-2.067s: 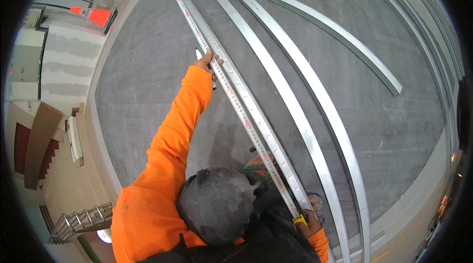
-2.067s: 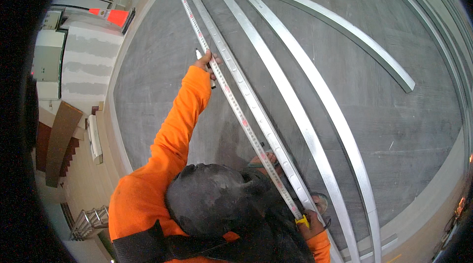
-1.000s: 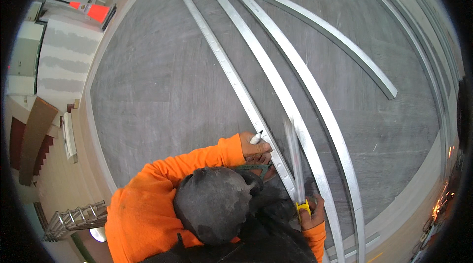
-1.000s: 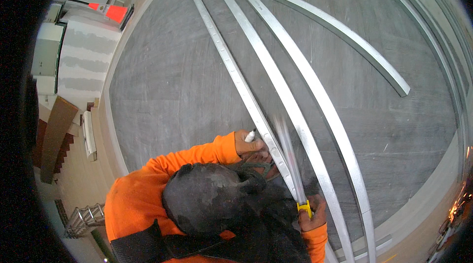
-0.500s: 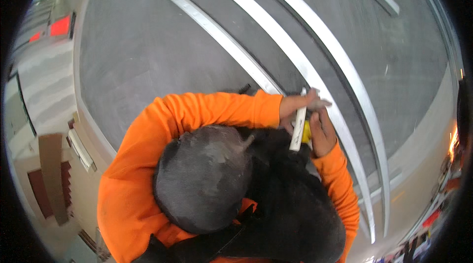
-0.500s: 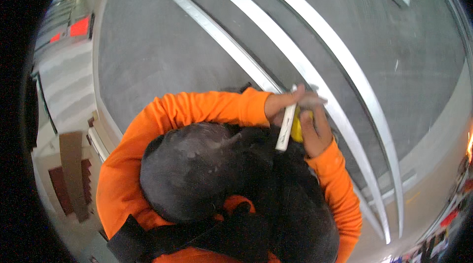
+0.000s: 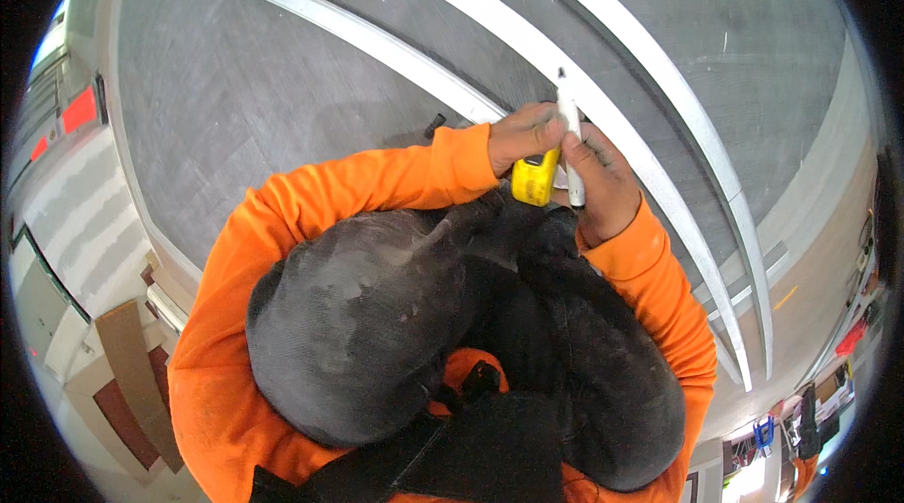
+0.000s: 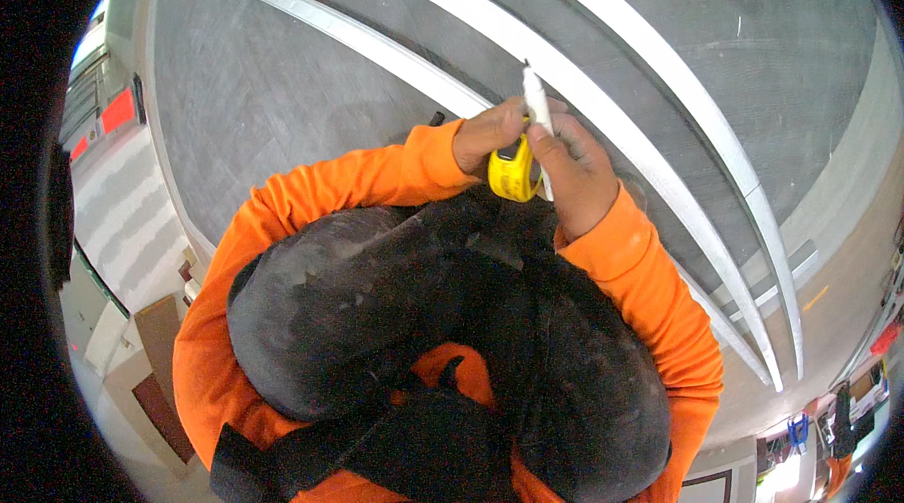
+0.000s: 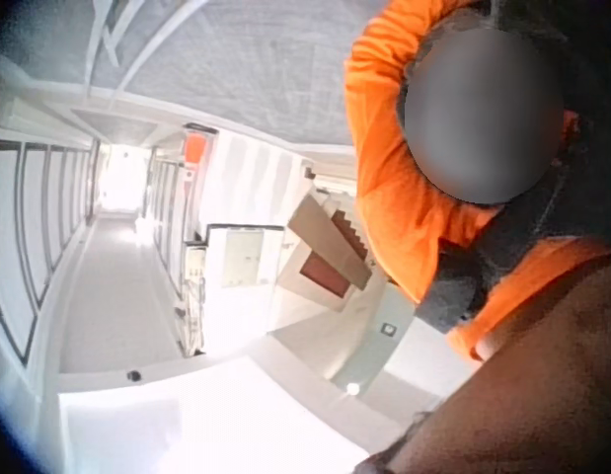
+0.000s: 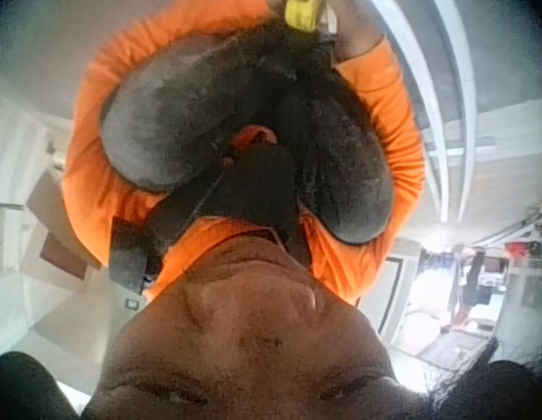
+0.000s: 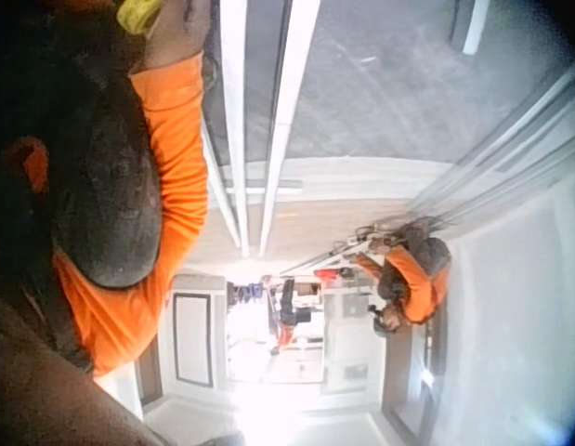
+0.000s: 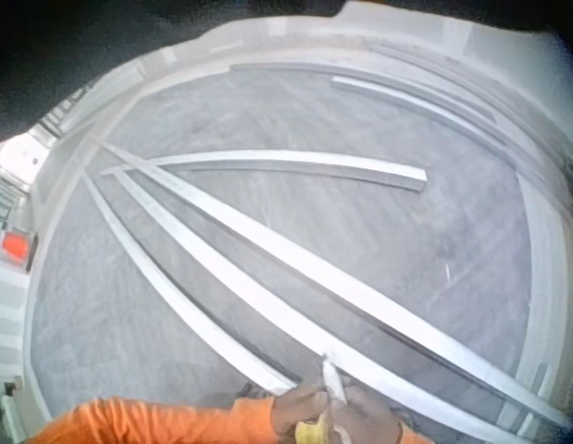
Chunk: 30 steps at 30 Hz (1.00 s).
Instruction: The person measures and marks metal profiles with a tape measure and marker, then uses an angle grinder to cut the profiles to length. The person repeatedly positions the profiles, marks cut lines, and cuts them, producing multiple cut pieces.
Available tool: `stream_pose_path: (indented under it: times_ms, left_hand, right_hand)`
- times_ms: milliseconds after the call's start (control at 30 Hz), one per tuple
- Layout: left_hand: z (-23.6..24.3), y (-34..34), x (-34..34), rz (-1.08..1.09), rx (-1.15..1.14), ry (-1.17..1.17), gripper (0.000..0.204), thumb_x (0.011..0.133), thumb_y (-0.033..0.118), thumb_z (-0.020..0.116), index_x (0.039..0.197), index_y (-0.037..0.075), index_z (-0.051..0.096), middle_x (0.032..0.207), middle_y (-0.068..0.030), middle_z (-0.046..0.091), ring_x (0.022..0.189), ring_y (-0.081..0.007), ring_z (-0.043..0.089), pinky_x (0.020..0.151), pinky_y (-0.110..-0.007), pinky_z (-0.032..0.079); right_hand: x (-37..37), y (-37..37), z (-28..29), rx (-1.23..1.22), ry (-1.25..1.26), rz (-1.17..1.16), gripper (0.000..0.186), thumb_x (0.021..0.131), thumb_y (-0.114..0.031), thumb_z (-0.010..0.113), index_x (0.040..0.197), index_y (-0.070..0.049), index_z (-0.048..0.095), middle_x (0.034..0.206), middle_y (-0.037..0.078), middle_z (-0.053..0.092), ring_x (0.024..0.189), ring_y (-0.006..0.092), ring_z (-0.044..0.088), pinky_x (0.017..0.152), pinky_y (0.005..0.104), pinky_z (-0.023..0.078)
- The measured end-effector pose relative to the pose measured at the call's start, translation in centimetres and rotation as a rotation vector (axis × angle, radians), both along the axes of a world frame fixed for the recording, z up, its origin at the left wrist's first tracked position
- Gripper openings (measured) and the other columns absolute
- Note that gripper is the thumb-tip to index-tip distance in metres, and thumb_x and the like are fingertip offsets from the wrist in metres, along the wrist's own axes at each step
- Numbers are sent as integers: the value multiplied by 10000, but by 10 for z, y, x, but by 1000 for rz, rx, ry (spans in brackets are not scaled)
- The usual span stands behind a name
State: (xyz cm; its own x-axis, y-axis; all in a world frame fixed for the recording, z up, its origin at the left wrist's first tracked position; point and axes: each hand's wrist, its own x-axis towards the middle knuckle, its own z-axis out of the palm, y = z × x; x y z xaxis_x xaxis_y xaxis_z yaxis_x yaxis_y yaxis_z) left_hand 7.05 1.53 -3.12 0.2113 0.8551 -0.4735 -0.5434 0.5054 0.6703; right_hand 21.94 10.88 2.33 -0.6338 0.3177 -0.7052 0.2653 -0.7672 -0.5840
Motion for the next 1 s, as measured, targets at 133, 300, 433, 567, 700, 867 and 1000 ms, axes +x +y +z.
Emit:
stream_pose_path:
  times_ms: [133, 300, 433, 567, 700, 867, 1000]
  left_hand:
    - [38, -10, -41, -91, -137, 103, 644, 834, 246, 693, 1383, 84, 398, 1131, -128, 587, 1014, -242, 597, 854, -362, 506]
    - [48, -94, -127, 210, -194, 348, 669, 773, 246, 741, 1354, 79, 453, 1124, -113, 581, 989, -198, 588, 822, -321, 502]
    - [-10, -184, -194, 69, -702, 1175, 751, 705, 356, 793, 1329, 62, 495, 1059, -166, 625, 965, -241, 611, 847, -362, 497]
    - [-82, -223, -241, 128, -749, 1783, 879, 627, 498, 817, 1337, 85, 504, 1128, -224, 609, 1068, -344, 592, 940, -413, 463]
    - [-85, -171, -209, 133, -811, 1890, 935, 615, 586, 794, 1366, 123, 481, 1329, -273, 448, 1206, -423, 480, 1008, -465, 411]
    - [-57, -137, -119, 63, -489, 2322, 832, 713, 570, 732, 1341, 82, 488, 1363, -261, 399, 1195, -457, 461, 985, -508, 412]
    - [-49, -120, -55, -5, -153, 1750, 593, 792, 384, 727, 1220, 18, 539, 1143, -252, 546, 1032, -412, 563, 882, -457, 468]
  right_hand:
    - [6, 9, 13, -114, 23, -142, 437, 964, -339, 537, 1232, 5, 504, 1125, 157, 620, 1015, 224, 641, 718, 360, 610]
    - [78, 33, 12, 333, 98, -55, 534, 970, -313, 537, 1389, -46, 343, 1061, 273, 621, 857, 279, 673, 690, 379, 586]
    - [74, 36, 33, 29, 509, -204, 668, 910, -385, 616, 1387, -35, 304, 1030, 323, 622, 844, 385, 677, 722, 429, 580]
    - [75, 36, 24, -84, 463, -151, 610, 892, -433, 633, 1255, 20, 447, 957, 278, 649, 827, 335, 680, 717, 395, 575]
    - [86, 27, -21, 230, 111, 75, 416, 943, -363, 587, 1099, 22, 592, 850, 156, 666, 675, 188, 641, 607, 292, 530]
    - [58, -12, -43, -39, -27, -138, 226, 909, -242, 647, 943, -20, 628, 793, 70, 643, 668, 126, 600, 601, 247, 480]
    - [63, -24, -64, 435, -82, 93, 125, 811, -86, 693, 907, -44, 627, 791, 40, 642, 699, 101, 587, 625, 238, 474]
